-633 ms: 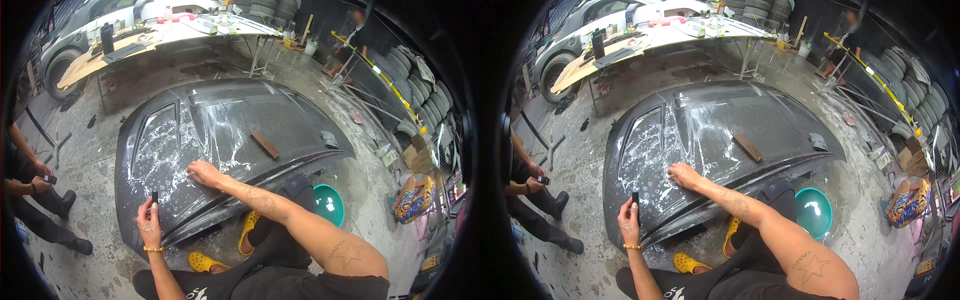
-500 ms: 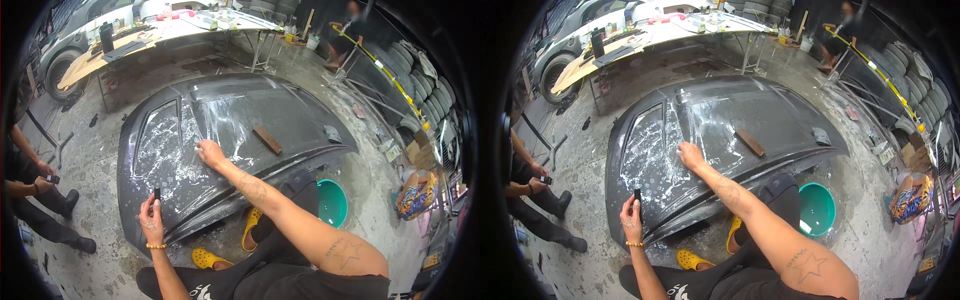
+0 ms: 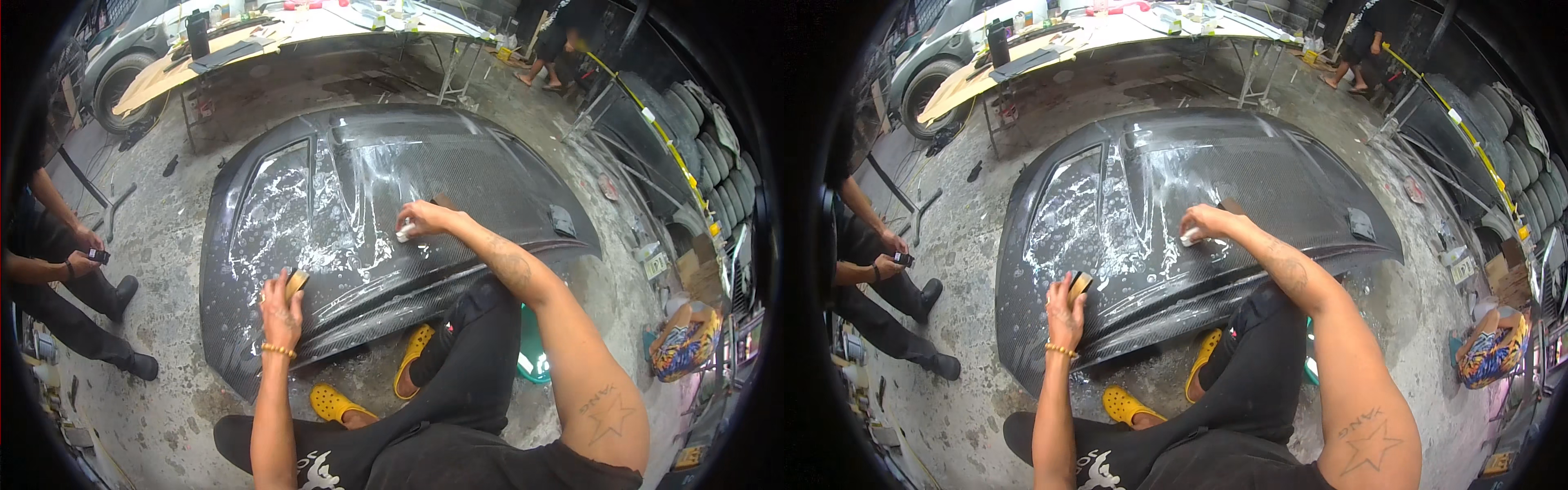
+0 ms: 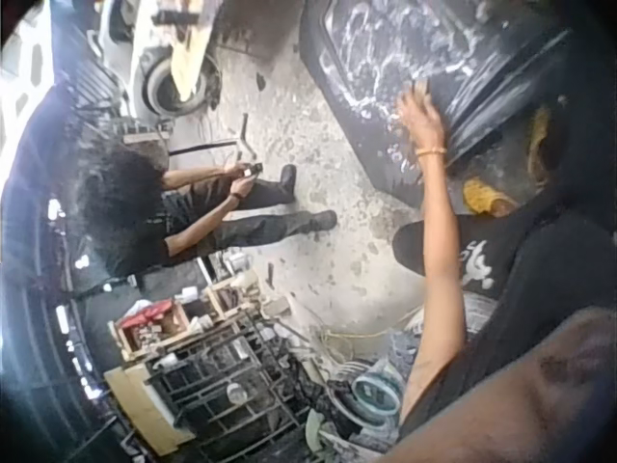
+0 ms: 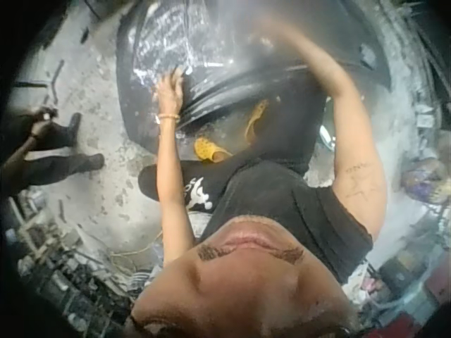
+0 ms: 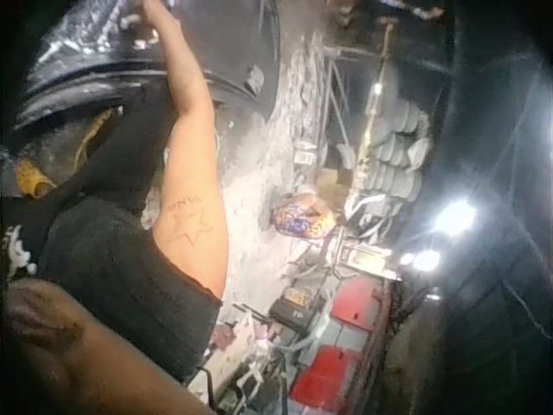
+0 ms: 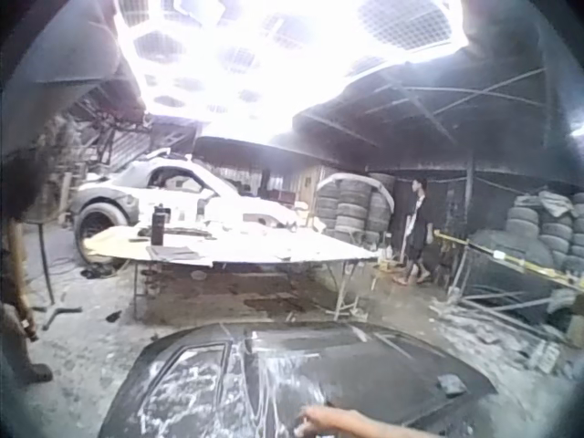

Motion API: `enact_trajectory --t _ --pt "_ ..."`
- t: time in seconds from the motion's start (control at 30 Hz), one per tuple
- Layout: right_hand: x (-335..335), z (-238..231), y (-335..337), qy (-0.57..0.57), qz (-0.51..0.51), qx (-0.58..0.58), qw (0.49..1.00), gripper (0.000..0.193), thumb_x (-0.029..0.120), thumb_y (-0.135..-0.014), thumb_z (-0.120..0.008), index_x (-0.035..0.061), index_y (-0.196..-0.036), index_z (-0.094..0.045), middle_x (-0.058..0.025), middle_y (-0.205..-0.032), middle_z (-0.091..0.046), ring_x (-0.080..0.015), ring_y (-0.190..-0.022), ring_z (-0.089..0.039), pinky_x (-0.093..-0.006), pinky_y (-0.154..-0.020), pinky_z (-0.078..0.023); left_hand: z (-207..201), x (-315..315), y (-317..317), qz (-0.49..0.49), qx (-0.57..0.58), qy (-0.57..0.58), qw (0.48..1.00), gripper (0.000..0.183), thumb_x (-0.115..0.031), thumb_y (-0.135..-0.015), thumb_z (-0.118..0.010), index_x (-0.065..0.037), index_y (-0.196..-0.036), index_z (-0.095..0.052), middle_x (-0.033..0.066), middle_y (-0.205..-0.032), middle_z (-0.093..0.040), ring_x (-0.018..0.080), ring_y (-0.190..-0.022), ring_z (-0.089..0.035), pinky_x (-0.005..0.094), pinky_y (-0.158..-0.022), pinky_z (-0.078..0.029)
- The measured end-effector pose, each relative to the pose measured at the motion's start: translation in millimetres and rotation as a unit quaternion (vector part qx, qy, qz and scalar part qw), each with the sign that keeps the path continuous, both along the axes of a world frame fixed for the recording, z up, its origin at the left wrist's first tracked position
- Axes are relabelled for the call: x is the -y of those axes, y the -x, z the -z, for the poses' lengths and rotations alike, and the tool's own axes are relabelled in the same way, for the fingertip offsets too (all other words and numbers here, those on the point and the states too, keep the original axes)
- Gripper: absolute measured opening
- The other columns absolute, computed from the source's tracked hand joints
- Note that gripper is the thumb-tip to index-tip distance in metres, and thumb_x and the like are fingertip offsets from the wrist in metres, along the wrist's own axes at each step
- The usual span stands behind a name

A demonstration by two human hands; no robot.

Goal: The recorder is wet sanding a carbon fiber hood using a sanding block and sandpaper.

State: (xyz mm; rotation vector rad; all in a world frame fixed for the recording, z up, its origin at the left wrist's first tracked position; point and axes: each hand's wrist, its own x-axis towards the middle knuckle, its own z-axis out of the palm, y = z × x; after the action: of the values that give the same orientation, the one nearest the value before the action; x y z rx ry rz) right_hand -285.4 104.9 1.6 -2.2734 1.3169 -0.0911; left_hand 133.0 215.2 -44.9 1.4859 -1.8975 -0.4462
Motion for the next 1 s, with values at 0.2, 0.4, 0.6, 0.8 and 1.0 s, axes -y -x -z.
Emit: enact_trajectory --t 0.2,0.4,0.6,0.8,1.0 --pt "-58 -10 75 0.212 0.171 0.081 0.959 0.037 0.023 -0.089 -0.078 0.0096 -0.123 -0.071 -0.0147 -0.125 -0.068 -0.0328 -0.119 -0.063 -0.0435 -0.103 -0.05 14 -8 21 0.021 0.104 -0.014 0.994 0.047 -0.008 -0.089 -0.069 -0.012 -0.135 -0.061 0.0167 -0.122 -0.058 0.037 -0.114 -0.054 0.0516 -0.099 -0.044" --pt "-159 95 196 0.304 0.343 -0.003 0.889 0.051 0.03 -0.096 -0.072 0.0077 -0.14 -0.058 -0.0145 -0.143 -0.057 -0.0331 -0.136 -0.05 -0.0456 -0.113 -0.037 20 -3 50 0.016 0.097 -0.011 0.995 0.043 -0.009 -0.089 -0.069 -0.014 -0.132 -0.064 0.0143 -0.126 -0.057 0.0367 -0.114 -0.052 0.0498 -0.099 -0.043" --pt "-162 71 153 0.293 0.389 -0.034 0.873 0.05 0.035 -0.098 -0.063 0.0111 -0.141 -0.059 -0.0122 -0.149 -0.054 -0.0334 -0.141 -0.047 -0.0482 -0.115 -0.033 9 132 49 0.004 0.103 0.045 0.994 0.035 -0.01 -0.089 -0.07 -0.014 -0.124 -0.07 0.0161 -0.122 -0.061 0.0381 -0.112 -0.057 0.0493 -0.098 -0.048" --pt "-139 105 158 0.256 0.288 -0.043 0.922 0.082 0.064 -0.085 -0.071 0.0229 -0.153 -0.049 -0.0102 -0.161 -0.04 -0.0343 -0.15 -0.035 -0.0539 -0.122 -0.025 39 204 27 -0.089 0.125 -0.016 0.988 0.044 -0.02 -0.095 -0.07 -0.018 -0.138 -0.063 0.0134 -0.135 -0.058 0.0383 -0.126 -0.053 0.0541 -0.11 -0.039" --pt "-162 87 180 0.23 0.204 -0.053 0.95 0.104 0.076 -0.068 -0.077 0.0246 -0.154 -0.047 -0.0088 -0.164 -0.037 -0.0341 -0.152 -0.032 -0.0587 -0.124 -0.02 13 23 36 0.019 0.156 0.007 0.988 0.043 -0.013 -0.091 -0.067 -0.016 -0.134 -0.07 0.0154 -0.122 -0.063 0.0377 -0.117 -0.056 0.0514 -0.11 -0.039"
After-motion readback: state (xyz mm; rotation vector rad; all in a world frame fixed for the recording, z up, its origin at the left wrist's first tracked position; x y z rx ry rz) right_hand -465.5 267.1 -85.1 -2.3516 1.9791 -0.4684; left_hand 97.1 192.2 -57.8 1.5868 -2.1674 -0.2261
